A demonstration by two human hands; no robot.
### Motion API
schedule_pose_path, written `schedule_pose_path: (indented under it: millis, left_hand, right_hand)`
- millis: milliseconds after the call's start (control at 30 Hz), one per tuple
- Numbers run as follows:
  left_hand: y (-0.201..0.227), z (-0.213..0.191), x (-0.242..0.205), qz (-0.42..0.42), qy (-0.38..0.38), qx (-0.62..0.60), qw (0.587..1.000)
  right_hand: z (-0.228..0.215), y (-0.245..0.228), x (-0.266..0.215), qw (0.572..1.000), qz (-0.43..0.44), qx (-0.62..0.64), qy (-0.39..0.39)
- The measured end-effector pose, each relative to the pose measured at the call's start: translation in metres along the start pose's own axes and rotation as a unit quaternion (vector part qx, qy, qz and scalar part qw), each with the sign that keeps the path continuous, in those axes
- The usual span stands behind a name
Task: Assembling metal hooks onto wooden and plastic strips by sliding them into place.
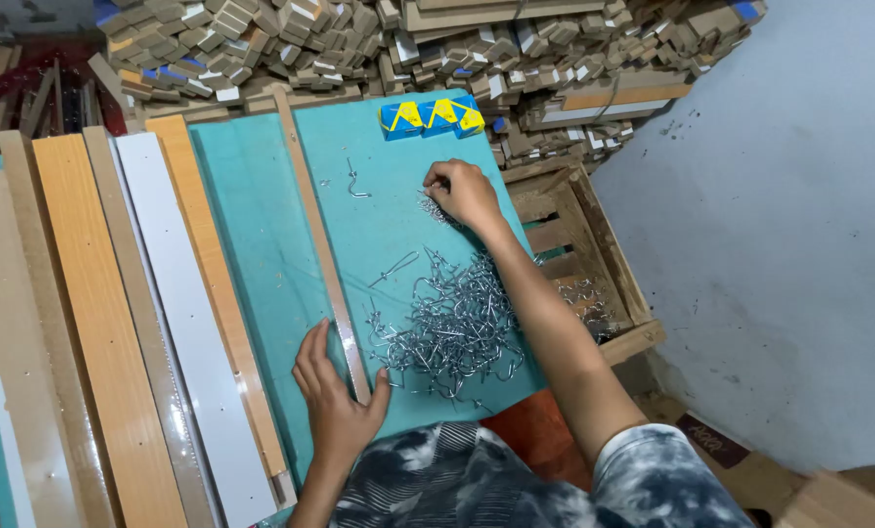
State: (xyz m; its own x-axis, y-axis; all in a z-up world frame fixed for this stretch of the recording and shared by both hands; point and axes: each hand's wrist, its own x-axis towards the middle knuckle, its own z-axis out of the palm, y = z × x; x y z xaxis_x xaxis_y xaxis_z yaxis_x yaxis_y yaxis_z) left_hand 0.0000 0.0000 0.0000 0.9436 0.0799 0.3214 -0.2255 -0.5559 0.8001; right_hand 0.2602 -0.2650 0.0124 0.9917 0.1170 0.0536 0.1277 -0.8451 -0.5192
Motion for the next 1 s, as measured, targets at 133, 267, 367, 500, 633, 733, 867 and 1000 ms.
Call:
schedule_pose_path:
  millis: [133, 267, 367, 500, 633, 733, 867, 1000]
  left_hand:
    - [-0.001, 0.000, 0.000, -0.002, 0.005, -0.003, 1.000]
    - [-0.004, 0.000, -0.002, -0.013, -0.008, 0.000, 1.000]
    - [-0.003, 0.000, -0.001, -0.006, -0.007, -0.001, 1.000]
    - [-0.003, -0.001, -0.001, -0.009, -0.012, -0.004, 1.000]
    - [-0.005, 0.002, -0.001, -0.013, -0.019, 0.009, 1.000]
    - [-0.004, 0.000, -0.003, -0.026, -0.027, 0.018, 0.999]
    - [-0.005, 0.004, -0.002, -0.026, -0.022, 0.012, 0.999]
    - [-0.008, 0.009, -0.003, -0.028, -0.018, 0.025, 0.999]
  right_hand:
    - [-0.005, -0.002, 0.000, 1.000, -0.007, 0.013, 0.007]
    - [-0.007, -0.002, -0.004, 0.999, -0.046, 0.011, 0.012]
    - [-0.016, -0.015, -0.013, 0.997, -0.059, 0.048, 0.034]
    - [-0.020, -0.032, -0.034, 0.982, -0.012, 0.185, 0.040]
    - [-0.018, -0.070, -0.070, 0.955, 0.036, 0.294, -0.021]
    - [-0.003, -0.092, -0.099, 0.939, 0.004, 0.341, -0.047]
    - [0.026, -0.110, -0.132, 0.911, -0.006, 0.401, -0.096]
    - [0.044, -0.128, -0.153, 0.910, -0.063, 0.400, -0.091]
